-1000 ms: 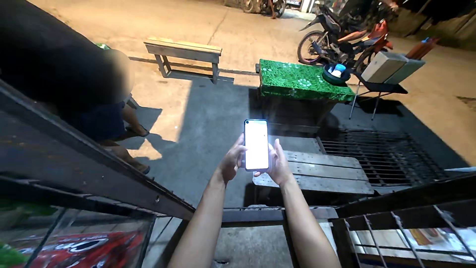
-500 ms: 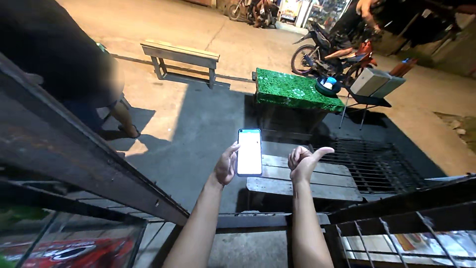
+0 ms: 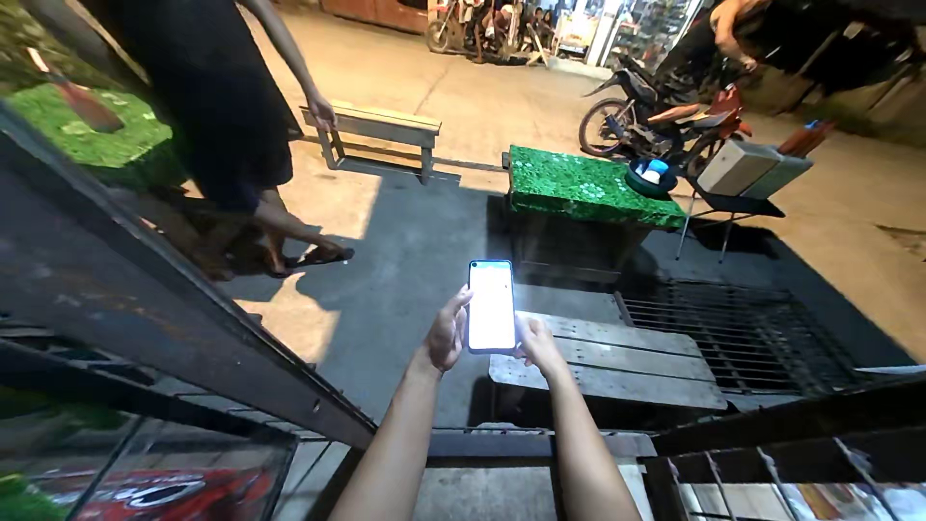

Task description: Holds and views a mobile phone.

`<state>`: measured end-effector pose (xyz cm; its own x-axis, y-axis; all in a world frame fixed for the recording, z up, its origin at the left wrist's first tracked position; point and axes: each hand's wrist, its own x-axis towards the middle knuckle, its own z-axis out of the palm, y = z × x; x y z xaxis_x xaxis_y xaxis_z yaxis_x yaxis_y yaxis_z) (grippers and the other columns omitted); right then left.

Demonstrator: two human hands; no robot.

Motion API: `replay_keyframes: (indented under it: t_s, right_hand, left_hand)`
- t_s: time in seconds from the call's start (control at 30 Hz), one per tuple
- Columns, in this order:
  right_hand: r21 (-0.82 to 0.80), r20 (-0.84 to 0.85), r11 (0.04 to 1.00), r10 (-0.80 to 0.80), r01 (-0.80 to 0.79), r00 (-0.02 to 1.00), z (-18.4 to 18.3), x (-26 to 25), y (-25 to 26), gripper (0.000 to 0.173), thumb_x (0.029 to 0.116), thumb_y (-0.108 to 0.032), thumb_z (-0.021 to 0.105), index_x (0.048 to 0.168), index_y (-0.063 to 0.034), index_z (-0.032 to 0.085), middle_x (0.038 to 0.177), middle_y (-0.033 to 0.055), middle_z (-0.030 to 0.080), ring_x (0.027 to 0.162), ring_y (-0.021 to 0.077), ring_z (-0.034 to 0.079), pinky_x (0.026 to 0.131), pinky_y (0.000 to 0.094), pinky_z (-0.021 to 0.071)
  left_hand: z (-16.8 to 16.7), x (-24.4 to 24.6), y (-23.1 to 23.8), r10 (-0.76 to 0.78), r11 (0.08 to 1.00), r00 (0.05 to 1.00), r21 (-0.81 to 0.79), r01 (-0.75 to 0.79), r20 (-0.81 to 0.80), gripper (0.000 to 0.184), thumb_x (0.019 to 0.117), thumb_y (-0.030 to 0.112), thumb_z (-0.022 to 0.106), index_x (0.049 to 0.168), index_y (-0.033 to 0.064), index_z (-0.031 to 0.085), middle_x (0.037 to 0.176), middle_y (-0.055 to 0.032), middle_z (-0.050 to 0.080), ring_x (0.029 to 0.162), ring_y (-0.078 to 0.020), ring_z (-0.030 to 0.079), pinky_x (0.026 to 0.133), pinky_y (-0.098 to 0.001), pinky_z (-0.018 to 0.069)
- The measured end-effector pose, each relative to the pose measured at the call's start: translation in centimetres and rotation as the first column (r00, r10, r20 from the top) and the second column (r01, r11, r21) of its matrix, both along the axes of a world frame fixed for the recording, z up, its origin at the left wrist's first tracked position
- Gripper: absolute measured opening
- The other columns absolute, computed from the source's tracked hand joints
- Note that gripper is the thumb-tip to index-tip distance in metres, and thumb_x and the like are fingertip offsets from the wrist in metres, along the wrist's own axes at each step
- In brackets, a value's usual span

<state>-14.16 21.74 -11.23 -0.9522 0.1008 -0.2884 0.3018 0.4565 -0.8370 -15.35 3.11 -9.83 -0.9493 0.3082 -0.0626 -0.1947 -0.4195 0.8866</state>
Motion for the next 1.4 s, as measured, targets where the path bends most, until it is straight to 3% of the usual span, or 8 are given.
replay_keyframes:
  t_s: [0.1,0.2,0.33,0.63,0.73,0.77,0.9,1.4]
  right_hand:
    - [-0.299,0.081,0.954,0.001,0.024,0.997,0.5,0.2,-0.6,0.069,0.1099,-0.051,0.011,0.131,-0.0022,0.055,0.100,0.0143,0.067,0.078,0.0242,0.068,0.060,0.0396,0.0553]
    - [-0.668,0.092,0.744,0.082,0.000,0.992,1.2,0.8,-0.9,0.090,0.0983,-0.069,-0.005,0.147,-0.0114,0.043,0.128,0.0186,0.063,0.105,0.0335,0.067,0.070,0.0505,0.0577]
    - [-0.840,0.042,0.539,0.176,-0.060,0.984,1.2,1.1,-0.6,0.091,0.0930,-0.076,-0.007,0.152,-0.0218,0.036,0.134,0.0174,0.061,0.110,0.0366,0.067,0.070,0.0518,0.0601]
    - [-0.857,0.051,0.515,0.126,-0.022,0.991,1.5,1.3,-1.4,0.083,0.0966,-0.074,-0.001,0.156,-0.0261,0.031,0.136,0.0182,0.060,0.112,0.0391,0.066,0.071,0.0548,0.0604]
    - [-0.873,0.025,0.487,0.112,-0.033,0.993,1.3,1.4,-1.3,0.085,0.0952,-0.076,-0.001,0.155,-0.0260,0.034,0.133,0.0188,0.062,0.108,0.0386,0.068,0.068,0.0516,0.0615]
    - [-0.876,0.010,0.480,0.105,-0.042,0.994,1.3,1.4,-1.2,0.086,0.0949,-0.076,-0.001,0.154,-0.0254,0.035,0.131,0.0188,0.064,0.106,0.0384,0.069,0.067,0.0507,0.0619]
    - [-0.887,-0.043,0.456,0.080,-0.075,0.996,1.1,1.3,-1.1,0.087,0.0947,-0.076,0.000,0.153,-0.0236,0.037,0.129,0.0201,0.065,0.103,0.0392,0.070,0.065,0.0505,0.0623]
    - [-0.877,-0.117,0.461,0.074,-0.138,0.990,0.8,1.3,-0.7,0.084,0.0964,-0.075,0.004,0.155,-0.0223,0.034,0.132,0.0181,0.064,0.105,0.0365,0.071,0.068,0.0485,0.0632]
  left_hand:
    - [-0.1,0.0,0.0,-0.008,1.000,1.000,-0.006,0.008,-0.015,0.053,0.1096,0.039,0.027,0.156,0.0138,0.034,0.136,-0.0108,0.061,0.117,-0.0178,0.062,0.099,-0.0365,0.0513]
    - [0.0,0.0,0.0,-0.016,1.000,1.000,-0.005,0.016,-0.010,0.055,0.1096,0.040,0.027,0.159,0.0146,0.030,0.136,-0.0109,0.060,0.118,-0.0176,0.062,0.099,-0.0364,0.0513]
    - [0.0,0.1,0.0,-0.019,1.000,1.000,-0.017,0.019,-0.013,0.051,0.1100,0.039,0.030,0.156,0.0180,0.036,0.127,-0.0078,0.066,0.108,-0.0145,0.067,0.092,-0.0334,0.0553]
    - [-0.1,0.1,-0.2,-0.069,0.997,0.997,-0.024,0.068,-0.041,0.053,0.1098,0.043,0.029,0.158,0.0214,0.034,0.125,-0.0066,0.068,0.103,-0.0136,0.068,0.087,-0.0320,0.0568]
    - [-0.2,0.2,-0.1,-0.057,0.998,0.997,-0.032,0.055,-0.055,0.050,0.1094,0.046,0.029,0.147,0.0193,0.048,0.112,-0.0026,0.071,0.092,-0.0099,0.069,0.078,-0.0274,0.0583]
    - [-0.3,0.1,-0.1,-0.072,0.997,0.995,-0.037,0.070,-0.075,0.053,0.1084,0.051,0.027,0.144,0.0189,0.050,0.116,-0.0027,0.071,0.095,-0.0109,0.069,0.079,-0.0292,0.0586]
    - [-0.9,-0.4,-0.1,-0.144,0.990,0.981,-0.024,0.142,-0.133,0.072,0.1040,0.065,0.012,0.161,0.0242,0.030,0.148,-0.0045,0.054,0.122,-0.0177,0.062,0.095,-0.0392,0.0550]
    - [-0.7,-0.2,0.0,-0.144,0.989,0.978,-0.047,0.138,-0.151,0.075,0.1027,0.067,0.010,0.163,0.0236,0.022,0.154,-0.0048,0.049,0.129,-0.0185,0.057,0.100,-0.0399,0.0528]
